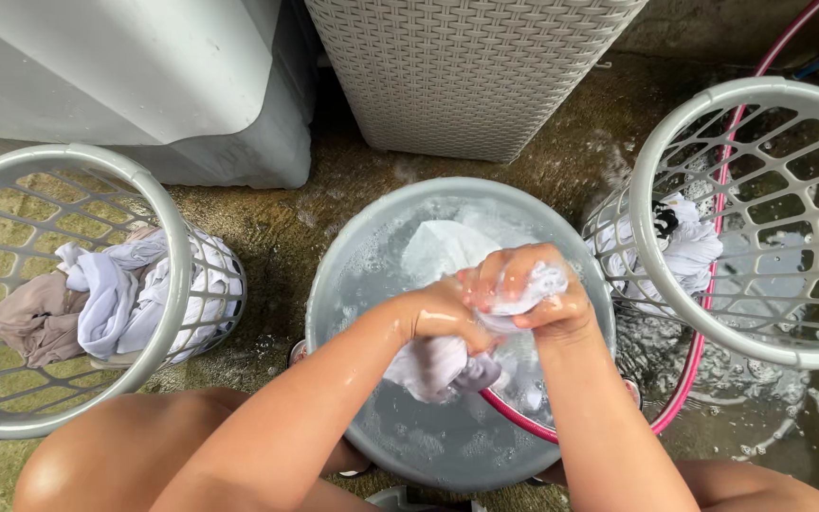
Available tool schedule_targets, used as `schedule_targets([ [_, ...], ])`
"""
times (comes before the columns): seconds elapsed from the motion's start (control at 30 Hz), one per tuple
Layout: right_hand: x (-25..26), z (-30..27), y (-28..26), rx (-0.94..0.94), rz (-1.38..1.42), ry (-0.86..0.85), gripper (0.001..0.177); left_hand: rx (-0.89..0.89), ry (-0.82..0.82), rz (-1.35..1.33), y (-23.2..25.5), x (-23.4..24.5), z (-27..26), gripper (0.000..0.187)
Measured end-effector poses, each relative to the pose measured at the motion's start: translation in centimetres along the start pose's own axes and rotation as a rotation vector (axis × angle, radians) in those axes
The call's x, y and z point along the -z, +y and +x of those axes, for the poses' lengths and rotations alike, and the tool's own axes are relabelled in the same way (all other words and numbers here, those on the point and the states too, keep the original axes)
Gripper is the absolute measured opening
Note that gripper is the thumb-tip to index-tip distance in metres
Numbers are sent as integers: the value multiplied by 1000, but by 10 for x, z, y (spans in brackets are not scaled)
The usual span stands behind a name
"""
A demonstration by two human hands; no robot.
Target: The person hand-washes clothes by taking them from a basket, immersing and scrubbing them in a bucket of soapy water, wringing each garment out, and placing them into another laundry basket.
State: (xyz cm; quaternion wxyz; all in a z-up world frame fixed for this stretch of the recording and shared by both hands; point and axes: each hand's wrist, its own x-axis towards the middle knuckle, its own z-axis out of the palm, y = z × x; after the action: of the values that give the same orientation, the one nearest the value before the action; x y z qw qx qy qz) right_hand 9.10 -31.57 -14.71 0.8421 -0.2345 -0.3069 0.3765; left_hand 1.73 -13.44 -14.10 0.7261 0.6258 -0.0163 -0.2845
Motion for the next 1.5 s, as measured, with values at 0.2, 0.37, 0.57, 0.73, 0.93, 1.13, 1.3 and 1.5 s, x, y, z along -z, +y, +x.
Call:
schedule_targets([
  [0.2,54,-24,36,-136,103,481,39,320,-50,-17,-82,31,65,41],
  [0.37,161,-90,106,-311,-962,1047,67,641,396,709,-145,14,91,42],
  [0.57,220,-141,159,-510,-1389,835,65,849,500,850,-159,-1,91,44],
  [0.73,135,-79,104,-612,-526,1561,69,571,698,828,-110,-10,65,45],
  [0.93,11,9,24,-340,12,1157,67,-399,955,1085,-58,-37,12,49],
  [1.13,-59,27,8,85,-147,697,47,-683,1069,661,13,-40,-23,62],
  [1.3,-112,41,-19,212,-458,325,25,-537,867,409,51,-30,-50,49],
  [1.5,-133,60,-54,108,-400,190,19,-344,338,911,82,1,-55,33],
])
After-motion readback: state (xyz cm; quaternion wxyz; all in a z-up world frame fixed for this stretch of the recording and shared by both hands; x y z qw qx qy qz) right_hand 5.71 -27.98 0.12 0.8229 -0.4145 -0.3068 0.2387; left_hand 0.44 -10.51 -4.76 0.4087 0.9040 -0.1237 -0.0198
